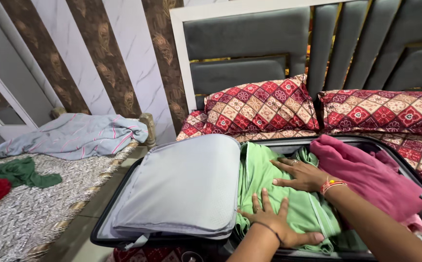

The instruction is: The person folds several garments on a bed and places them into an open suitcase. Items include a light green garment, dark green pants, a patterned green dress, and a white top. The person arranges the folded clothes neatly inside the suitcase.

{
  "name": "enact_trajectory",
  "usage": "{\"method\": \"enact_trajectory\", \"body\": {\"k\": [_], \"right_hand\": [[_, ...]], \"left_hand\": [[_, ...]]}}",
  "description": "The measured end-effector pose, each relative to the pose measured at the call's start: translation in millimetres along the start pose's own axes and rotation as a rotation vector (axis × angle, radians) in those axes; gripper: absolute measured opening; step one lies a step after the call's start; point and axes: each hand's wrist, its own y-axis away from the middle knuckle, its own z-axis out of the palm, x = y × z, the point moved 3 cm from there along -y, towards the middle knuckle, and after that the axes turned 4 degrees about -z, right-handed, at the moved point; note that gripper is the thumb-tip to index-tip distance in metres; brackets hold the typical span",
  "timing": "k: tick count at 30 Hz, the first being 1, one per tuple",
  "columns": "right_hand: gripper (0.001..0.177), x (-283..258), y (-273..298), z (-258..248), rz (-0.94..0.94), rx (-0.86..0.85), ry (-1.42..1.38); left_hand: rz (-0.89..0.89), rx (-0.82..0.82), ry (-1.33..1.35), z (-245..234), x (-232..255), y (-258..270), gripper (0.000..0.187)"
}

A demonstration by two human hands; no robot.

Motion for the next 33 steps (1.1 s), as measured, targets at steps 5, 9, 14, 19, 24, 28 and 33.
{"method": "enact_trajectory", "body": {"k": [5,9,14,19,24,28,33], "right_hand": [[0.091,-13.4,8.7,6.5,0.086,0.15,0.115],[0.089,-27.7,23.7,-12.6,0.103,0.1,0.219],[0.062,-0.7,68.9,-58.8,0.237,0.316,0.403],[0.084,30.0,114.7,-64.5,0.346,0.244,0.329],[0.093,40.6,129.6,-29.9,0.433,0.18,0.148],[0.091,48.1,129.7,-11.7,0.479,0.151,0.12],[0.09,58.4,131.2,12.3,0.485,0.126,0.177]], "left_hand": [[-0.112,-0.017,-0.184,12.0,0.1,-26.2,0.148],[-0.124,-0.094,-0.239,-1.0,5.3,-30.0,0.132],[0.141,0.452,-0.009,-75.8,13.0,-65.7,0.05],[0.293,0.644,-0.018,-89.4,3.3,-78.7,0.076],[0.094,0.502,-0.073,-69.2,2.0,-74.8,0.091],[0.011,0.435,-0.076,-64.7,6.0,-66.6,0.091],[0.002,0.461,-0.117,-54.6,7.5,-68.2,0.089]]}}
